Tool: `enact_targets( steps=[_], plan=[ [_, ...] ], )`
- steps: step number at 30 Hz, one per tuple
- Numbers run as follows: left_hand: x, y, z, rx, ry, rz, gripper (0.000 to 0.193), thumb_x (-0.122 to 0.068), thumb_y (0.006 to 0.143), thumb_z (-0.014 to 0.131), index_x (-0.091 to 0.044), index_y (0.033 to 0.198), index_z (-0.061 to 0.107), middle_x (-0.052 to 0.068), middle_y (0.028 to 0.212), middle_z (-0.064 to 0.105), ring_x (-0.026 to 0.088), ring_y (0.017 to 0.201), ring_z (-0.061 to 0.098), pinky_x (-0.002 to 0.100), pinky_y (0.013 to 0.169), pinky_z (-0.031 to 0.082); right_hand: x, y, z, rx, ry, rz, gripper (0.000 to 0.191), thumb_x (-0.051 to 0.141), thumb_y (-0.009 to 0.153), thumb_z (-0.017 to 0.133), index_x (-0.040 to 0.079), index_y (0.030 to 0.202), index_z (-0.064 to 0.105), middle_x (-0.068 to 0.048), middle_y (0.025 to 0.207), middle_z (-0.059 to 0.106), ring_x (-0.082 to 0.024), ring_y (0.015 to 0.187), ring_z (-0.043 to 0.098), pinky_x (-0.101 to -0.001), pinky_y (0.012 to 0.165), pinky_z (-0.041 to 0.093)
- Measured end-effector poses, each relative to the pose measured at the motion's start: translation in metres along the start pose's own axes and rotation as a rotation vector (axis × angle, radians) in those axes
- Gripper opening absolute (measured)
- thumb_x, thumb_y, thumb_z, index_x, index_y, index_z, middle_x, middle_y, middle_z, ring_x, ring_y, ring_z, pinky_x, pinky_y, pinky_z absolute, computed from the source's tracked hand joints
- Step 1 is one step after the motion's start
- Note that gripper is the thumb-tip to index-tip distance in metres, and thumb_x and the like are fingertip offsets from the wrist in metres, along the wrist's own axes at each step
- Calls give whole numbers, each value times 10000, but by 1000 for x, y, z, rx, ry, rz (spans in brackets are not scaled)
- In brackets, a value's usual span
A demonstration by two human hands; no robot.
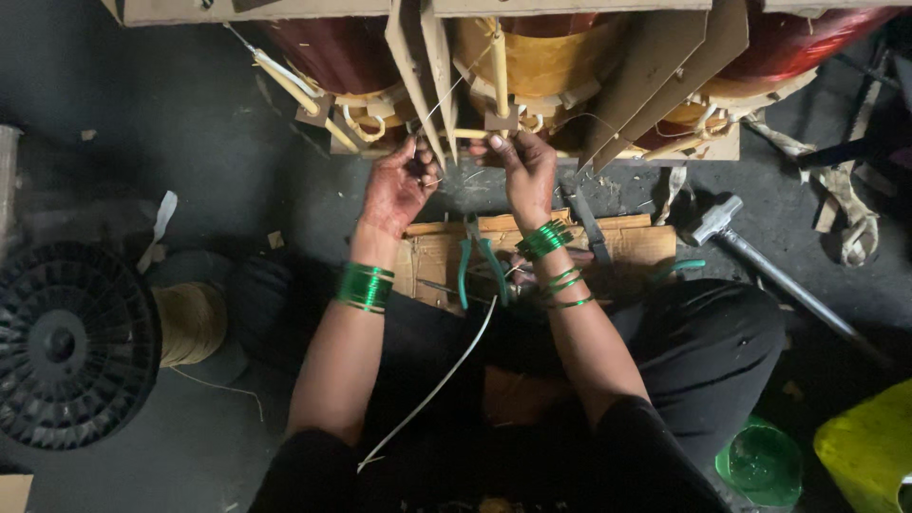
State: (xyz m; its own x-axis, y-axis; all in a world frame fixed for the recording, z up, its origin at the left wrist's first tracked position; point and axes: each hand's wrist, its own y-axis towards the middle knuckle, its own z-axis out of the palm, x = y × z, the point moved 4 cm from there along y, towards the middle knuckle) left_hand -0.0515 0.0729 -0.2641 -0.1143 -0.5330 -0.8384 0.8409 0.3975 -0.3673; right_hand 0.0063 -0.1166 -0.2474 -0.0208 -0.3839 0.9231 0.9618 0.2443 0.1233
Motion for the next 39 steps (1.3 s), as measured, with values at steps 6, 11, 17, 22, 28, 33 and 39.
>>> enact_targets(
  steps=[6,11,17,22,28,33,39],
  plan=[
    [-26,-38,20,-307,1017,917,212,-240,913,766,-47,962,694,86,912,716,234,751,697,346,653,564,3,0,0,-21,-3,6,180,78,1032,648,-89,1064,706,-173,993,788,-213,907,783,-326,797,646],
    [-20,-38,26,-396,1449,1015,125,-178,950,770,-87,910,695,102,939,723,285,785,714,422,661,561,5,0,1,-14,-21,11,186,81,1030,633,-86,1076,701,-168,1000,788,-198,905,779,-313,802,643],
    [-1,-12,19,-238,543,590,247,-199,1023,686,-11,866,663,108,818,688,193,702,656,322,637,556,5,-1,2,-10,15,32,186,80,1023,627,-82,1081,698,-167,1002,786,-198,895,776,-320,794,647],
    [4,-8,4,-57,122,195,154,-156,1018,654,-10,972,668,99,872,721,173,714,689,304,635,583,6,0,1,-15,-27,16,173,66,1029,634,-86,1068,706,-176,994,788,-211,899,778,-328,800,640],
    [-20,-39,20,-159,1208,842,175,-111,925,680,-27,1079,681,141,991,721,263,800,747,381,661,600,4,-1,0,-4,-11,1,170,64,1030,622,-82,1075,698,-166,1008,784,-200,907,777,-331,812,647],
    [-23,-34,26,-202,1569,985,146,-172,1002,683,-27,1016,680,152,997,715,290,782,735,407,682,596,1,-1,-1,-19,-13,21,186,65,1030,614,-84,1091,707,-155,995,785,-185,881,771,-326,807,654],
    [-12,-2,2,-125,997,518,123,-171,1025,638,-86,970,707,70,821,726,166,625,672,303,594,485,-1,0,-2,-14,-40,-1,190,65,1032,619,-85,1095,717,-154,1000,785,-188,891,768,-326,811,649]
  ],
)
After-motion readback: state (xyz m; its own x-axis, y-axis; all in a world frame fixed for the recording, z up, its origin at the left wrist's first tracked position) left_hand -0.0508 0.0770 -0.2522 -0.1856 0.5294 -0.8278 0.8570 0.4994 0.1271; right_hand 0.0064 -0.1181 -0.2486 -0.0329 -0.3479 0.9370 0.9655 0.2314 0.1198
